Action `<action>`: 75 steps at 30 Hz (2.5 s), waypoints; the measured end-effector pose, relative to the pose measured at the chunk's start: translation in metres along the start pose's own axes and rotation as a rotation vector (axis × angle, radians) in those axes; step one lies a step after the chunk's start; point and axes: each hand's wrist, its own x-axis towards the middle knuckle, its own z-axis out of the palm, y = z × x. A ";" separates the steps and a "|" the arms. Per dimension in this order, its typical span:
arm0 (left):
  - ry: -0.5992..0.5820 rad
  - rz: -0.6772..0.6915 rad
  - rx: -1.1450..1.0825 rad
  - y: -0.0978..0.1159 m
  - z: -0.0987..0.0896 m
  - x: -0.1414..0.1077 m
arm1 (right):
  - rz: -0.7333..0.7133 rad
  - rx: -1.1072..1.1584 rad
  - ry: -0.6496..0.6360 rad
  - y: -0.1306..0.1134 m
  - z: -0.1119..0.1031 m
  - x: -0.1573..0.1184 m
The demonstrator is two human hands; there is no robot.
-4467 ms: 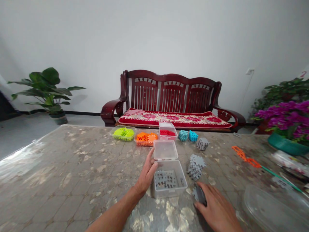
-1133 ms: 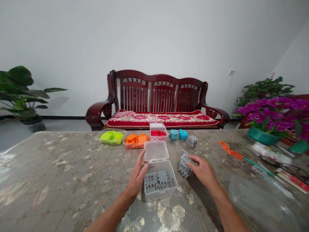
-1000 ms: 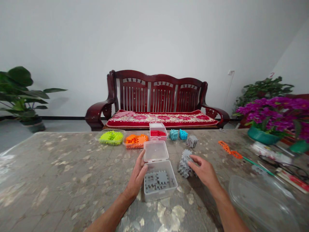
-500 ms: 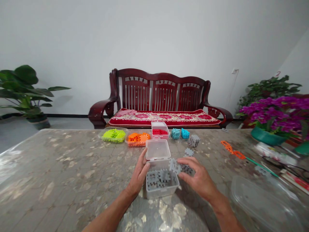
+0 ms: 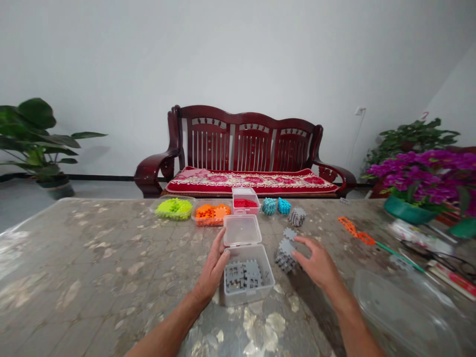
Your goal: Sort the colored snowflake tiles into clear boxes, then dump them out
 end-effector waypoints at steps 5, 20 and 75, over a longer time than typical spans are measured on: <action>-0.010 -0.029 -0.019 0.000 0.000 0.000 | 0.016 -0.221 -0.057 -0.009 0.007 -0.005; -0.002 -0.003 0.018 0.002 0.000 -0.001 | 0.091 0.058 0.005 -0.007 0.006 -0.010; -0.036 0.015 -0.003 -0.002 -0.001 -0.001 | 0.037 -0.165 -0.059 -0.007 0.006 -0.004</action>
